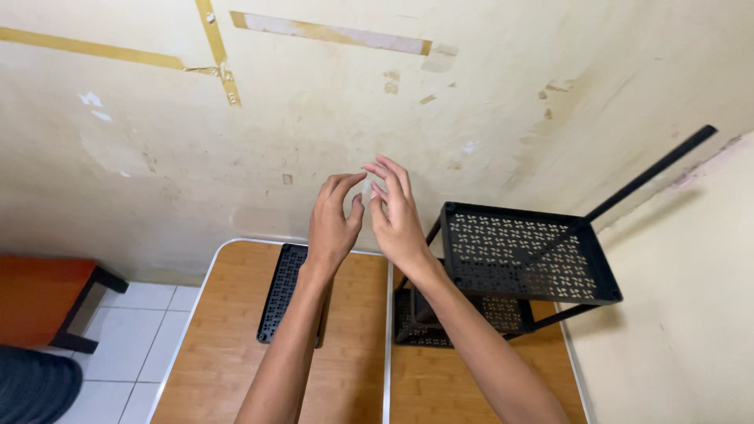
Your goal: The person assembles a small black plastic shelving unit by inserting vertical poles into the corners of perforated trays and stacking them. They repeatedly adjust and reposition the trays and poles to secure the structure on a wooden table.
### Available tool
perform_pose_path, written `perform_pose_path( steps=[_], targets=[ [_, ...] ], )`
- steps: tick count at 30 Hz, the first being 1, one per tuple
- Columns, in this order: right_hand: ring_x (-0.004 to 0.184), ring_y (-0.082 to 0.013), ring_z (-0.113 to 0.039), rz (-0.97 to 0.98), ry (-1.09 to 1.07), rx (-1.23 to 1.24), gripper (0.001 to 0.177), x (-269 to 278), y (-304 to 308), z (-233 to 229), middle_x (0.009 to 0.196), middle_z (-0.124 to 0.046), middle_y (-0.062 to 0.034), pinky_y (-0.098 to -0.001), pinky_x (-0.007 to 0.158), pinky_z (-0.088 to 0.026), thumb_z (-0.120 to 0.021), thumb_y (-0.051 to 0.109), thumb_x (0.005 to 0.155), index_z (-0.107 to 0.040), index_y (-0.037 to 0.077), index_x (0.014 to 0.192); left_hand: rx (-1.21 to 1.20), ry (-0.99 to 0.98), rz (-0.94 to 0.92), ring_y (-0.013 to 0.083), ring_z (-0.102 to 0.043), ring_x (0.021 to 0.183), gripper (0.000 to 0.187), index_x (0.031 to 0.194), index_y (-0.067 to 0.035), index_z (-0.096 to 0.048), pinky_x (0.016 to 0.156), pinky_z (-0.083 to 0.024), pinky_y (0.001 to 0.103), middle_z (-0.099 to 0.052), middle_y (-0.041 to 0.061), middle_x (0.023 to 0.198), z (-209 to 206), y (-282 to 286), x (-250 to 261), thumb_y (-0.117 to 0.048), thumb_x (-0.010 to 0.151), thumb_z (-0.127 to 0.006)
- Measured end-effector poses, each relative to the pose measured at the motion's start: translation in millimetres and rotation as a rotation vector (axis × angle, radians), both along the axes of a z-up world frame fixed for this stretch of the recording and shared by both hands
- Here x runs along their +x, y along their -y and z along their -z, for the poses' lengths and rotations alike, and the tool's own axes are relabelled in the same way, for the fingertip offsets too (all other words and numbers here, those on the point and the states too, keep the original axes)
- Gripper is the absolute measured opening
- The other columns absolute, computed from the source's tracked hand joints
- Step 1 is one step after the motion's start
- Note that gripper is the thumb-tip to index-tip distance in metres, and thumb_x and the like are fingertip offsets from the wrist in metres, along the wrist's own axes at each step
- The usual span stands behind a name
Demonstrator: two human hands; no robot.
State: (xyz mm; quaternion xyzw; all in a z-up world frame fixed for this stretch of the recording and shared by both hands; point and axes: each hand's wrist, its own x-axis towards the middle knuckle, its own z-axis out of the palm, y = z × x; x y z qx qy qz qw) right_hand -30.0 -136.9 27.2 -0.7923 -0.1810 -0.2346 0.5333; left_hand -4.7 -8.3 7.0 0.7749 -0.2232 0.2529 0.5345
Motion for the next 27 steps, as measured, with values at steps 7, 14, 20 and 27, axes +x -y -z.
perform_pose_path(
  steps=[7,14,20,27],
  targets=[
    [0.118,-0.0237,-0.054,0.285,0.110,-0.107,0.032,-42,105,-21,0.132,-0.043,-0.0120,-0.0362,0.097,-0.055,-0.054,-0.003,0.099,-0.058,0.005,0.130,0.091,-0.005,0.131,0.0336,-0.064,0.113,0.027,0.117,-0.009,-0.072,0.093,-0.052,0.044,-0.068,0.011,0.116,-24,82,-22,-0.007,0.092,-0.063],
    [0.126,-0.0354,-0.038,0.659,-0.146,-0.501,0.036,-78,242,12,0.130,-0.035,-0.0187,-0.0495,0.108,-0.036,-0.062,0.009,0.096,-0.055,0.004,0.130,0.290,-0.085,0.215,0.0328,-0.065,0.109,0.023,0.114,-0.013,-0.074,0.094,-0.053,0.044,-0.070,0.010,0.118,-2,168,-5,-0.015,0.092,-0.067],
    [0.135,-0.0441,-0.031,0.848,-0.450,-0.733,0.065,-116,323,41,0.143,-0.029,-0.0252,-0.0581,0.107,-0.032,-0.065,0.011,0.089,-0.038,-0.003,0.146,0.531,-0.072,0.130,0.0326,-0.065,0.107,0.024,0.114,-0.019,-0.075,0.089,-0.051,0.048,-0.071,0.010,0.111,32,206,11,-0.027,0.093,-0.067],
    [0.126,-0.0435,-0.056,0.700,-0.549,-0.655,0.072,-133,343,39,0.142,-0.051,-0.0231,-0.0480,0.105,-0.048,-0.062,-0.003,0.082,-0.037,-0.001,0.150,0.579,-0.206,0.050,0.0350,-0.071,0.095,0.022,0.111,-0.023,-0.079,0.086,-0.056,0.048,-0.076,0.013,0.098,38,209,-2,-0.029,0.100,-0.061]
  ],
)
